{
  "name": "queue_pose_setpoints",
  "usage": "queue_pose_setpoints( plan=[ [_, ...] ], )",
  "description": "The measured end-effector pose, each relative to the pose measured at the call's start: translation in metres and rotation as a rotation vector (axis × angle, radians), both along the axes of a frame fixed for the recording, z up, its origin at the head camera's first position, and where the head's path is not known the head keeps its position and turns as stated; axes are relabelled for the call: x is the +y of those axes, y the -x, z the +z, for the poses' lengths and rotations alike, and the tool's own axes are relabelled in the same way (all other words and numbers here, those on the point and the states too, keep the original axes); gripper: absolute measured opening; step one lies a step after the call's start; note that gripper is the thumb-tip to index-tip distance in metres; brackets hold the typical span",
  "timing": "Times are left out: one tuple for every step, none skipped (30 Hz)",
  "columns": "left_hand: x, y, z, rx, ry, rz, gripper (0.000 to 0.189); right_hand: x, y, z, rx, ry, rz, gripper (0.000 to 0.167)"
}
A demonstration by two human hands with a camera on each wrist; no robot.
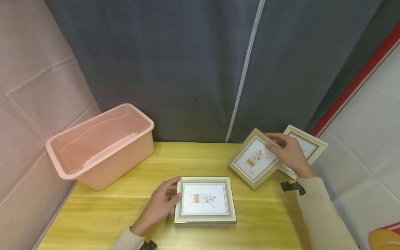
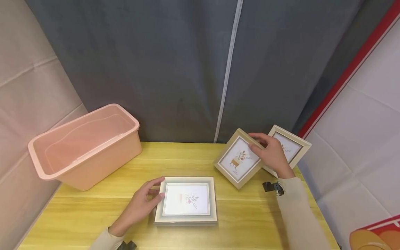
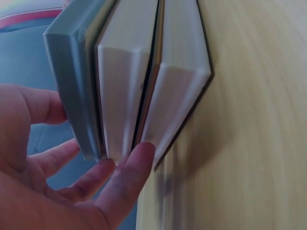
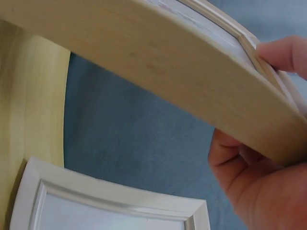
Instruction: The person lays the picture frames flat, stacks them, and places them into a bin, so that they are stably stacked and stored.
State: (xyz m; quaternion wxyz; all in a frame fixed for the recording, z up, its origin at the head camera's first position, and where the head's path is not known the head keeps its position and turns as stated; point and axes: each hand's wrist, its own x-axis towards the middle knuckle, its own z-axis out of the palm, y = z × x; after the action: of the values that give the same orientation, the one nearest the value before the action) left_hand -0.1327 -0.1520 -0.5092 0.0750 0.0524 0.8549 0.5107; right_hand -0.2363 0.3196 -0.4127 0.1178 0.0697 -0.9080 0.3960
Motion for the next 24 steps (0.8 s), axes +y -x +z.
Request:
queue_pose_setpoints(
  plan=[
    [0.000, 0.000, 0.000, -0.001, 0.001, 0.002, 0.054, -0.002, -0.003, 0.001, 0.003, 0.010, -0.005, 0.041],
    [0.000, -0.001, 0.000, -0.002, 0.001, 0.002, 0.054, -0.004, -0.006, 0.002, 0.002, 0.025, -0.011, 0.041],
    [0.000, -0.001, 0.001, -0.003, 0.000, 0.003, 0.054, -0.006, -0.009, 0.003, 0.003, 0.042, -0.017, 0.041],
    [0.000, -0.002, 0.001, -0.004, 0.002, 0.005, 0.054, -0.008, -0.012, 0.004, 0.006, 0.063, -0.021, 0.041],
    [0.000, -0.002, 0.001, -0.004, 0.002, 0.005, 0.054, -0.009, -0.014, 0.005, 0.012, 0.081, -0.026, 0.041],
    [0.000, -0.002, 0.001, -0.002, 0.004, 0.007, 0.054, -0.011, -0.016, 0.005, 0.019, 0.103, -0.029, 0.041],
    [0.000, -0.002, 0.001, 0.001, 0.005, 0.008, 0.053, -0.012, -0.018, 0.006, 0.028, 0.122, -0.031, 0.041],
    [0.000, -0.002, 0.002, 0.005, 0.006, 0.008, 0.053, -0.013, -0.020, 0.007, 0.038, 0.145, -0.033, 0.040],
    [0.000, -0.003, 0.002, 0.007, 0.006, 0.007, 0.053, -0.014, -0.022, 0.008, 0.049, 0.167, -0.031, 0.040],
    [0.000, -0.003, 0.002, 0.009, 0.005, 0.007, 0.053, -0.015, -0.024, 0.009, 0.058, 0.181, -0.029, 0.040],
    [0.000, -0.003, 0.002, 0.010, 0.003, 0.005, 0.053, -0.016, -0.026, 0.010, 0.069, 0.195, -0.027, 0.041],
    [0.000, -0.003, 0.002, 0.010, 0.002, 0.004, 0.053, -0.017, -0.028, 0.011, 0.076, 0.214, -0.025, 0.041],
    [0.000, -0.002, 0.002, 0.011, 0.003, 0.002, 0.053, -0.018, -0.030, 0.012, 0.083, 0.229, -0.022, 0.040],
    [0.000, -0.002, 0.002, 0.013, 0.004, 0.001, 0.053, -0.019, -0.032, 0.013, 0.087, 0.246, -0.018, 0.040],
    [0.000, -0.002, 0.003, 0.012, 0.005, 0.001, 0.052, -0.020, -0.034, 0.014, 0.092, 0.254, -0.014, 0.040],
    [0.000, -0.002, 0.003, 0.013, 0.006, 0.000, 0.052, -0.020, -0.036, 0.015, 0.096, 0.261, -0.010, 0.040],
    [0.000, -0.002, 0.004, 0.016, 0.010, 0.002, 0.052, -0.021, -0.038, 0.016, 0.099, 0.272, -0.007, 0.039],
    [0.000, -0.001, 0.005, 0.018, 0.014, 0.005, 0.051, -0.022, -0.040, 0.017, 0.101, 0.282, 0.000, 0.038],
    [0.000, -0.001, 0.006, 0.020, 0.017, 0.010, 0.051, -0.023, -0.042, 0.018, 0.100, 0.287, 0.005, 0.038],
    [0.000, -0.001, 0.007, 0.023, 0.021, 0.016, 0.051, -0.024, -0.045, 0.019, 0.099, 0.286, 0.009, 0.038],
    [-0.001, -0.001, 0.009, 0.027, 0.025, 0.021, 0.050, -0.025, -0.047, 0.019, 0.099, 0.286, 0.012, 0.038],
    [-0.001, -0.001, 0.011, 0.032, 0.026, 0.027, 0.049, -0.026, -0.049, 0.020, 0.098, 0.284, 0.013, 0.039],
    [-0.001, -0.001, 0.013, 0.038, 0.023, 0.033, 0.048, -0.028, -0.051, 0.021, 0.095, 0.285, 0.015, 0.039],
    [-0.001, -0.001, 0.014, 0.041, 0.017, 0.039, 0.046, -0.029, -0.054, 0.021, 0.093, 0.284, 0.015, 0.039]
  ],
)
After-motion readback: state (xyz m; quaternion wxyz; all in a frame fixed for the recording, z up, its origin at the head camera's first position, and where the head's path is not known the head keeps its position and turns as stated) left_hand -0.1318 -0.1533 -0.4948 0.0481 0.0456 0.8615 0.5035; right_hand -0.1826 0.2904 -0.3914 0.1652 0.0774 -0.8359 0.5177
